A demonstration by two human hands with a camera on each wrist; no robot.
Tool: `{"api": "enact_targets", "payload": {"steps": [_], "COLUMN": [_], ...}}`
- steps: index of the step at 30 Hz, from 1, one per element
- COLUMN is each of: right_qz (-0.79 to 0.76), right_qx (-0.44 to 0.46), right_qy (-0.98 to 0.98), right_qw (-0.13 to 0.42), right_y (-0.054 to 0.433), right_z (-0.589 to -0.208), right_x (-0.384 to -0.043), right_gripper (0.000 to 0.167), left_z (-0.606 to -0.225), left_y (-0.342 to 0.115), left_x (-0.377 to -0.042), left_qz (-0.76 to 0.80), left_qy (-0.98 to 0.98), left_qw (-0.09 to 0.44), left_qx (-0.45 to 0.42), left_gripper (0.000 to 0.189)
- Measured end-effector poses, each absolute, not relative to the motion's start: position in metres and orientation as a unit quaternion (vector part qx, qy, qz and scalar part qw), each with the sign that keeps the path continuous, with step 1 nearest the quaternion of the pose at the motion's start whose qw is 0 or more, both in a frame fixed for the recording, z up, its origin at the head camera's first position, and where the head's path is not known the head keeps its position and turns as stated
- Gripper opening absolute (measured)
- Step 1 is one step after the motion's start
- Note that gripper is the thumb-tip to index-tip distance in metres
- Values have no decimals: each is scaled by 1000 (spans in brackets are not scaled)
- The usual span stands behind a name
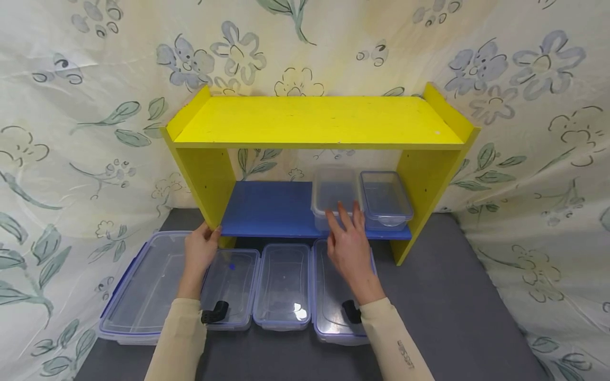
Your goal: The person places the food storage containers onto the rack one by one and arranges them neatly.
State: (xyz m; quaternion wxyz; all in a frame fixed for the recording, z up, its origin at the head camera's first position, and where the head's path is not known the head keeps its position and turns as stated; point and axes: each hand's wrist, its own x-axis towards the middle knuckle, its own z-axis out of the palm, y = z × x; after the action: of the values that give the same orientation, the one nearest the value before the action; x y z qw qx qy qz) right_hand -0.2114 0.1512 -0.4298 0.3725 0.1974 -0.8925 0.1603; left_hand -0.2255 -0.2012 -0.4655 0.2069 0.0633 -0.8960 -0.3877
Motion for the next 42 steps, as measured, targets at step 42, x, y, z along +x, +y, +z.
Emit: {"api": "enact_targets", "payload": {"steps": [42], "right_qz": [417], "right_qx": [-41], "right_qy": [-902], "right_qw": [108], "right_y": [218], "right_z": [-439], "right_x": [-140], "right_gripper": [46], "left_z": [-468], "left_y": [-201], "left_x": [-226], "left_qz": [-389], "left_qy": [-894], "left_qw": [212], "left_qx": [65], "left_gripper": [15]}}
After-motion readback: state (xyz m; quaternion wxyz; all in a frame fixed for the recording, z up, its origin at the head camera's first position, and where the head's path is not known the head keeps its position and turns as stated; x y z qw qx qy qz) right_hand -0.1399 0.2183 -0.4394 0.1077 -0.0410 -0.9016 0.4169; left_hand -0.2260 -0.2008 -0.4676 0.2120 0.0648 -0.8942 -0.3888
